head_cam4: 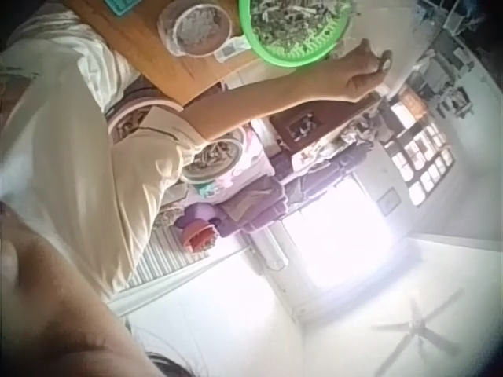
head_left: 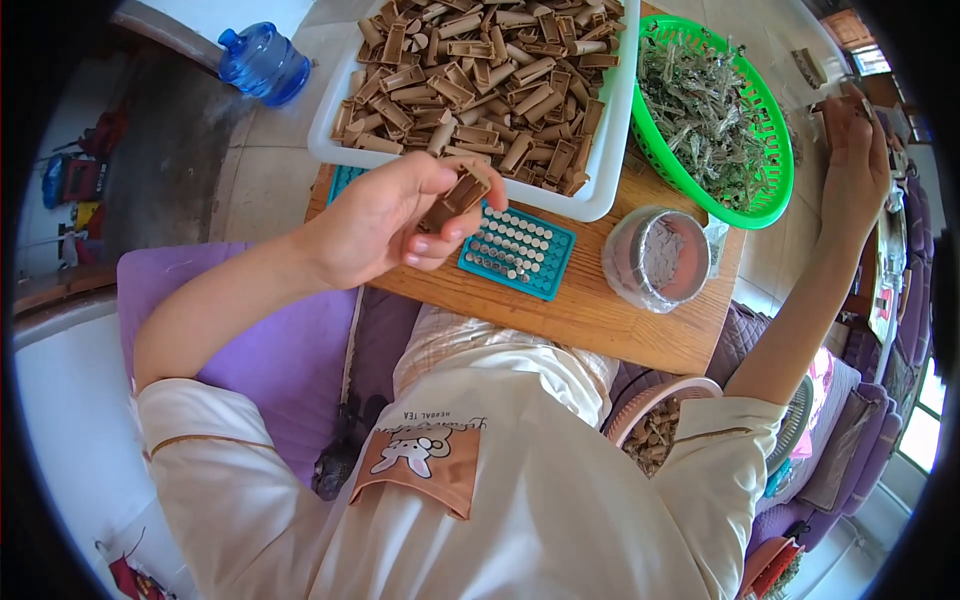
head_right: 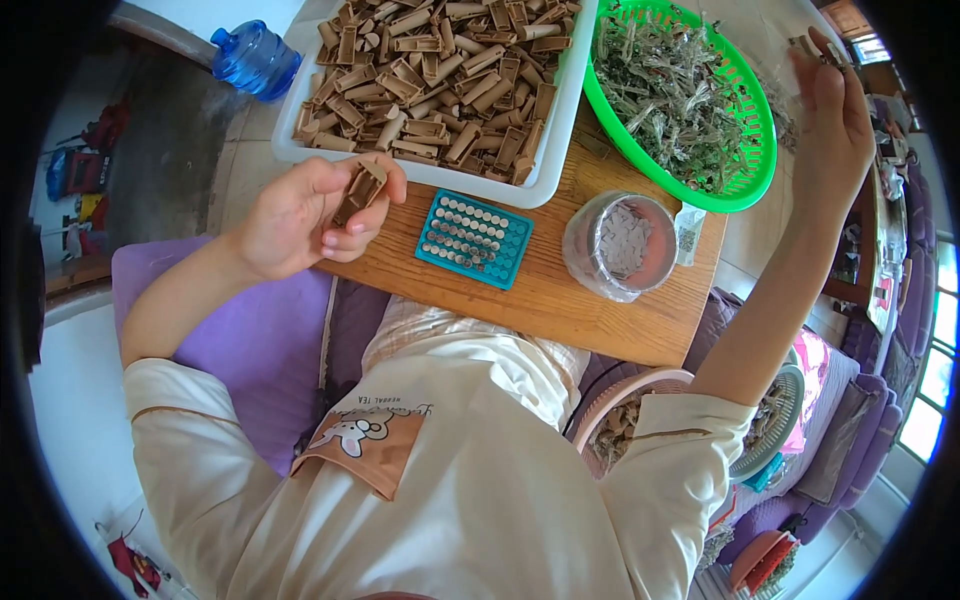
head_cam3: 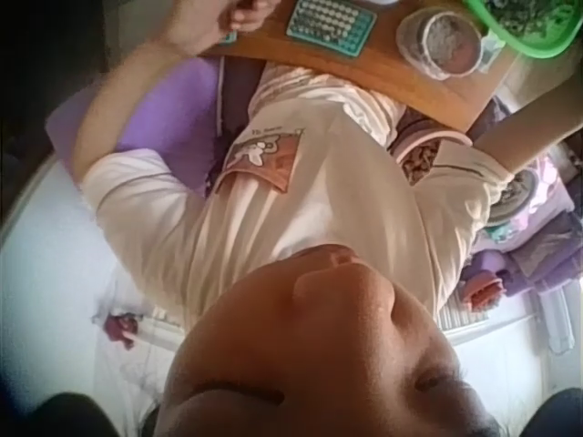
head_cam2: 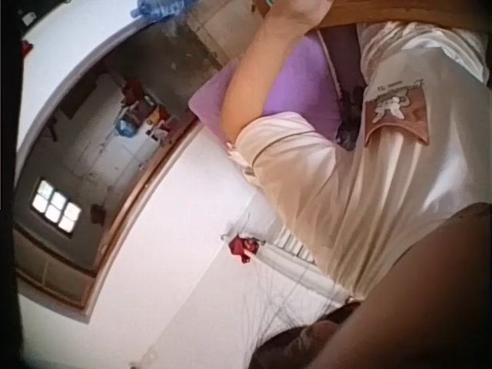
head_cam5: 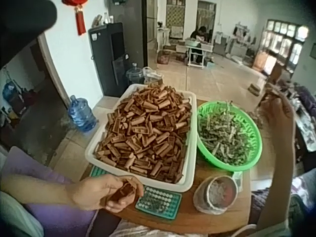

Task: The person assembles small plastic housings by hand, inserting metal contacts, wires, circuit boards, and springs into them.

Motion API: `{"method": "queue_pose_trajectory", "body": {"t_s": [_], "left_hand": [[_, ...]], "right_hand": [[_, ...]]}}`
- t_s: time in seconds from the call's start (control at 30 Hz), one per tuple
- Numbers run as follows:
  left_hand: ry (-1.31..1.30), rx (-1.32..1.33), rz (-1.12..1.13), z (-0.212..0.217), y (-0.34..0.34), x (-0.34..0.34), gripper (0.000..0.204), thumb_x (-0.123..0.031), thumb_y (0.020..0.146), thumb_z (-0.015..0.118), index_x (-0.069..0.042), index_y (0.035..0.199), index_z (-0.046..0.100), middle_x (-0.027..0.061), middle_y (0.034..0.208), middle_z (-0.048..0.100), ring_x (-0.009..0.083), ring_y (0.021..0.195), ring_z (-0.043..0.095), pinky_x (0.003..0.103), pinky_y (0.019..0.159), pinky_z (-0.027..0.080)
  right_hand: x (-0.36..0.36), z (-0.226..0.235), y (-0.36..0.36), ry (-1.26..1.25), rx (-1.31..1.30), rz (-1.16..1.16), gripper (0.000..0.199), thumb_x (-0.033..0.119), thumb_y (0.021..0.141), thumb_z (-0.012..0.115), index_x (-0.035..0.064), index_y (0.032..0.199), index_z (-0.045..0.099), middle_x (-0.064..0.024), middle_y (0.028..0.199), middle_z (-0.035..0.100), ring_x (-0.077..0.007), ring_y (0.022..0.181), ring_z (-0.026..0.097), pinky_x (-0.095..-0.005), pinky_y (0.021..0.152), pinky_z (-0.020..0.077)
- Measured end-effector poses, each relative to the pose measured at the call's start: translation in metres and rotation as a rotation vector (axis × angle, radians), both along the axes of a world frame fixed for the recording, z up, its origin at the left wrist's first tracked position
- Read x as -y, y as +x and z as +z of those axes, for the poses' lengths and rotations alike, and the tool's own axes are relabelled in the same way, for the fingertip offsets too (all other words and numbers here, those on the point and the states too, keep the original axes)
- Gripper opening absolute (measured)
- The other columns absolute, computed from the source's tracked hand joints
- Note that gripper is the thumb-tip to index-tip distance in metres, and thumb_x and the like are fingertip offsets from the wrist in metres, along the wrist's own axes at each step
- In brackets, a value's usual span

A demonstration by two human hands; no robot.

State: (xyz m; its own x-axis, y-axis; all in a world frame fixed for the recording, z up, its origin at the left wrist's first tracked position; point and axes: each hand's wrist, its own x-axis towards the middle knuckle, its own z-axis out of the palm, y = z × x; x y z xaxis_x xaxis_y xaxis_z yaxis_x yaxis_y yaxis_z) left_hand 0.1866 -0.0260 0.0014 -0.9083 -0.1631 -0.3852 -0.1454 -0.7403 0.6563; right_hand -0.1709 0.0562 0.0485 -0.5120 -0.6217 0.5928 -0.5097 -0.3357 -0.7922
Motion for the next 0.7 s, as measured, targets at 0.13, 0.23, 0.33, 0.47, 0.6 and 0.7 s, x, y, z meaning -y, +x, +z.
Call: {"method": "queue_pose_trajectory", "body": {"t_s": [0.13,0.23,0.33,0.47,0.6,0.7], "left_hand": [[-0.155,-0.041,0.133,-0.006,0.004,-0.005,0.03,-0.026,0.084,0.034,-0.003,0.102,0.04,0.0023,0.078,0.048,0.0096,0.068,0.045,0.022,0.062,0.038],[-0.393,-0.03,0.273,-0.003,-0.004,-0.008,0.033,-0.025,0.085,0.035,-0.003,0.109,0.038,0.0069,0.096,0.051,0.0137,0.087,0.05,0.024,0.076,0.04],[-0.544,-0.095,0.202,-0.006,0.001,-0.007,0.034,-0.023,0.086,0.042,-0.003,0.113,0.036,0.0093,0.109,0.048,0.0148,0.1,0.047,0.027,0.085,0.037],[-0.681,-0.097,0.217,-0.001,0.005,-0.015,0.039,-0.023,0.081,0.054,-0.003,0.111,0.039,0.0073,0.106,0.049,0.0127,0.098,0.046,0.027,0.084,0.037],[-0.684,-0.081,0.245,0.0,0.008,-0.019,0.038,-0.019,0.078,0.058,-0.001,0.108,0.043,0.0058,0.1,0.05,0.0114,0.092,0.049,0.024,0.08,0.041],[-0.673,-0.077,0.252,-0.003,0.01,-0.021,0.038,-0.018,0.076,0.06,-0.001,0.106,0.044,0.006,0.098,0.051,0.0107,0.089,0.051,0.023,0.077,0.043]], "right_hand": [[-0.014,-0.032,0.071,0.132,0.106,0.349,0.034,0.017,0.086,0.045,-0.0015,0.114,0.045,-0.0022,0.072,0.05,-0.0058,0.064,0.044,-0.0181,0.056,0.036],[-0.024,-0.052,0.145,0.361,0.083,0.454,0.031,0.006,0.082,0.045,0.0069,0.112,0.052,-0.0001,0.074,0.048,-0.0058,0.058,0.042,-0.0186,0.052,0.0357],[-0.026,-0.068,0.188,0.382,0.064,0.467,0.033,-0.005,0.074,0.052,0.0024,0.106,0.054,-0.0026,0.077,0.053,-0.0068,0.062,0.047,-0.018,0.054,0.0385],[-0.029,-0.073,0.224,0.192,0.486,0.366,0.015,-0.006,0.074,0.056,-0.0036,0.087,0.05,-0.006,0.075,0.057,-0.0059,0.062,0.052,-0.0166,0.054,0.0407],[-0.032,-0.071,0.24,0.064,0.474,0.338,0.016,-0.007,0.071,0.058,-0.0041,0.085,0.052,-0.0046,0.072,0.057,-0.0044,0.06,0.051,-0.0164,0.051,0.0407],[-0.033,-0.068,0.244,0.137,0.486,0.326,0.013,-0.007,0.071,0.059,-0.0045,0.082,0.053,-0.0046,0.071,0.057,-0.0034,0.057,0.05,-0.0157,0.048,0.0399]]}}
